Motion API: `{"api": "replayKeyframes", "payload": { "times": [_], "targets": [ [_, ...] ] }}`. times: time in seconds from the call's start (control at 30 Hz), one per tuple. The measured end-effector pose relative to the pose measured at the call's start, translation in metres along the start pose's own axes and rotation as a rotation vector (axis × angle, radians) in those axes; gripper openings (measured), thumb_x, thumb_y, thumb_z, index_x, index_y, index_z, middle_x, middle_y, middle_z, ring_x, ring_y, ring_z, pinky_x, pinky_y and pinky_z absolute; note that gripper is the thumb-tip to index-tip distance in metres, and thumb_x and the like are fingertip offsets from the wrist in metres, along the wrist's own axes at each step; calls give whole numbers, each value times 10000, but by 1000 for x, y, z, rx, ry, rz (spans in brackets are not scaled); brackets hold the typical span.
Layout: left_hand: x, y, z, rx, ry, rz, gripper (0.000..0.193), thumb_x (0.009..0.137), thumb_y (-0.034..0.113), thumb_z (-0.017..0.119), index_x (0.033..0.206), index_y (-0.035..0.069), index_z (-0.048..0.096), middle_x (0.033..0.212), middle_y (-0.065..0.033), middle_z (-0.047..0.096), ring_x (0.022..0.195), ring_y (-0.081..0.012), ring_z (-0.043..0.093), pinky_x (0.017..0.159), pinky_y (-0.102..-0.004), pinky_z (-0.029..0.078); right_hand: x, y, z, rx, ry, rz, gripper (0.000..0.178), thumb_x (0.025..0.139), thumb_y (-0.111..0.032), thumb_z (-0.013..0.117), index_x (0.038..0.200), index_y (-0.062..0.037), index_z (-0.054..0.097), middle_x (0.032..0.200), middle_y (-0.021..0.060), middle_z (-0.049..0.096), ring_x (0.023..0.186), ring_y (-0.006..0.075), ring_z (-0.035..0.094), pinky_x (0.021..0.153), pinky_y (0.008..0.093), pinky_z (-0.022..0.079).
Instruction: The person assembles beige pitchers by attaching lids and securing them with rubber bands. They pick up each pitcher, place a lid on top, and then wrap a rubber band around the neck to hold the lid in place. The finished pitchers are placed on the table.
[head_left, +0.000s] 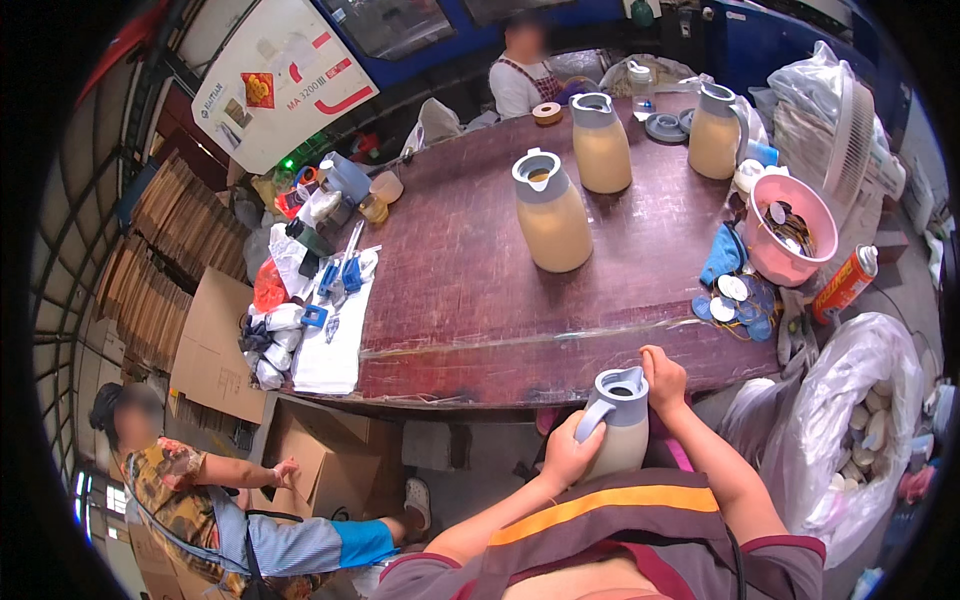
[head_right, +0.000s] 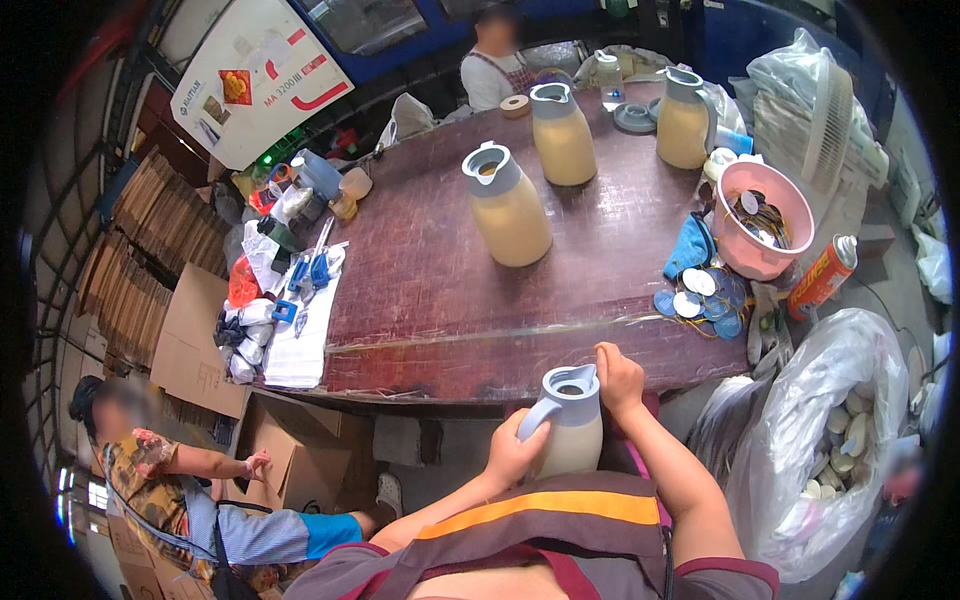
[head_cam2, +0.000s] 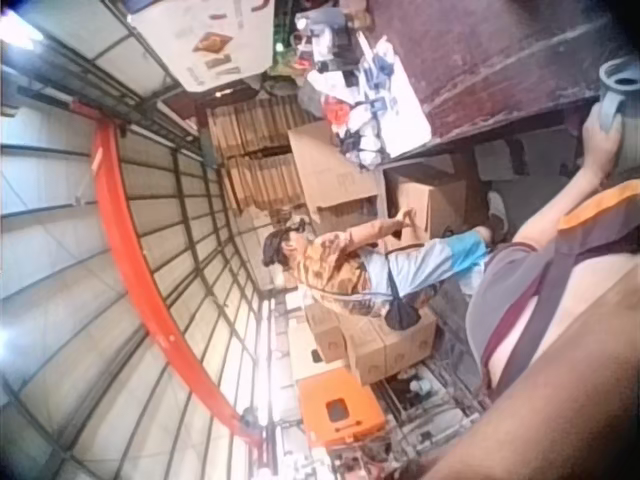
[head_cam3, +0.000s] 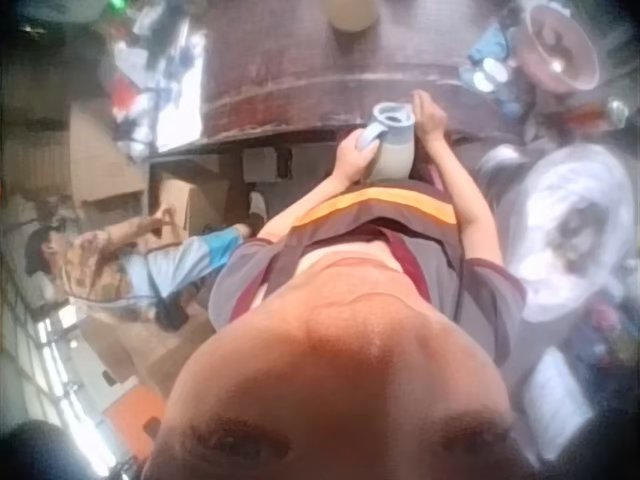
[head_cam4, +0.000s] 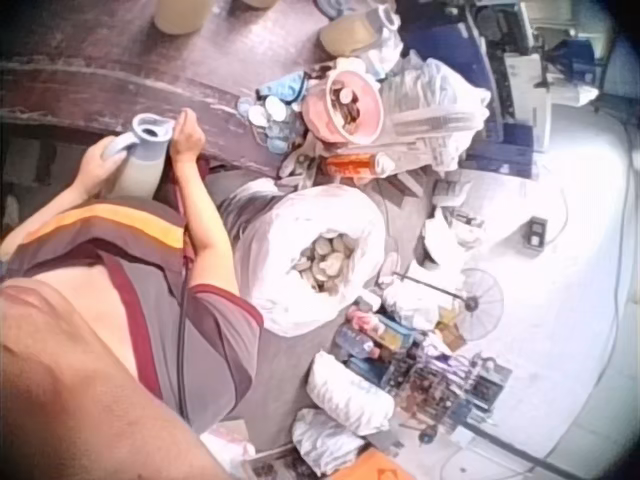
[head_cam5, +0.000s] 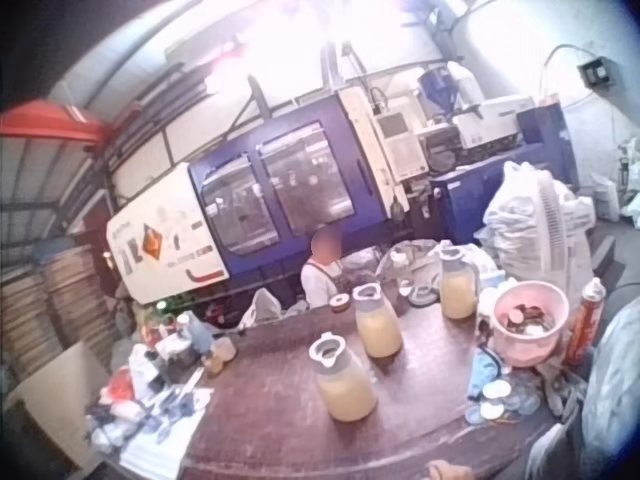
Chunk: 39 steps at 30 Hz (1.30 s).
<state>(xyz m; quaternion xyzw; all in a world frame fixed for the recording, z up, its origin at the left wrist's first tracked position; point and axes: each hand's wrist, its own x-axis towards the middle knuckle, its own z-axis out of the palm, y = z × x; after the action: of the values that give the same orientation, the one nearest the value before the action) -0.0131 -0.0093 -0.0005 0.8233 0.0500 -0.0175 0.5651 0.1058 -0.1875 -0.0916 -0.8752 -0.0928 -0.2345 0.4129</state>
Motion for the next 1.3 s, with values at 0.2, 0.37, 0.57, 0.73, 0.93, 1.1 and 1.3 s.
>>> {"api": "replayKeyframes", "payload": {
  "times": [0.2, 0.37, 0.57, 0.73, 0.93, 1.1, 1.3],
  "targets": [
    [1, -2, 0, -48, -31, -39, 255, 866, 259, 636, 986, 34, 633, 760, -83, 621, 674, -159, 586, 648, -304, 467, 1, 2, 0, 14, -6, 9, 98, 918, -162, 552, 970, -110, 617, 746, 133, 655, 639, 331, 639, 557, 426, 482],
    [0, -3, 0, -69, -39, -72, 260, 861, 258, 642, 983, 28, 631, 750, -75, 613, 673, -147, 575, 647, -300, 465, -1, 2, 0, 26, -12, 18, 99, 909, -155, 560, 967, -105, 623, 762, 135, 659, 648, 329, 642, 565, 422, 487],
    [-1, -5, 1, -127, -51, -128, 247, 864, 253, 639, 966, 29, 629, 743, -46, 606, 671, -120, 558, 639, -290, 460, -1, 0, -1, 30, 21, -7, 110, 900, -142, 567, 979, -99, 629, 778, 132, 666, 660, 317, 648, 568, 408, 491],
    [-1, -13, 0, -160, -75, -133, 245, 864, 250, 639, 965, 27, 629, 746, -33, 598, 676, -104, 543, 638, -275, 453, -1, -2, -2, 53, 7, 25, 109, 897, -146, 571, 973, -102, 636, 793, 127, 668, 670, 316, 649, 575, 403, 492],
    [1, -3, 1, -142, -61, -113, 289, 860, 265, 641, 1019, 23, 638, 784, -50, 630, 698, -121, 568, 662, -289, 467, 1, -3, -4, 71, -10, 50, 110, 900, -155, 571, 964, -102, 644, 799, 123, 670, 681, 318, 651, 589, 401, 494],
    [3, -4, -2, -100, -74, -105, 311, 858, 277, 645, 1039, 25, 639, 812, -60, 650, 715, -131, 585, 686, -301, 477, 2, -4, -6, 96, -8, 44, 121, 901, -158, 570, 971, -97, 647, 804, 123, 671, 692, 318, 654, 597, 396, 497],
    [2, -1, -2, -113, -79, -95, 287, 860, 260, 643, 1019, 21, 640, 784, -41, 626, 710, -108, 570, 675, -283, 468, -1, -1, -3, 77, 2, 23, 113, 897, -146, 573, 968, -95, 644, 806, 124, 671, 689, 316, 653, 594, 397, 496]
  ]
}}
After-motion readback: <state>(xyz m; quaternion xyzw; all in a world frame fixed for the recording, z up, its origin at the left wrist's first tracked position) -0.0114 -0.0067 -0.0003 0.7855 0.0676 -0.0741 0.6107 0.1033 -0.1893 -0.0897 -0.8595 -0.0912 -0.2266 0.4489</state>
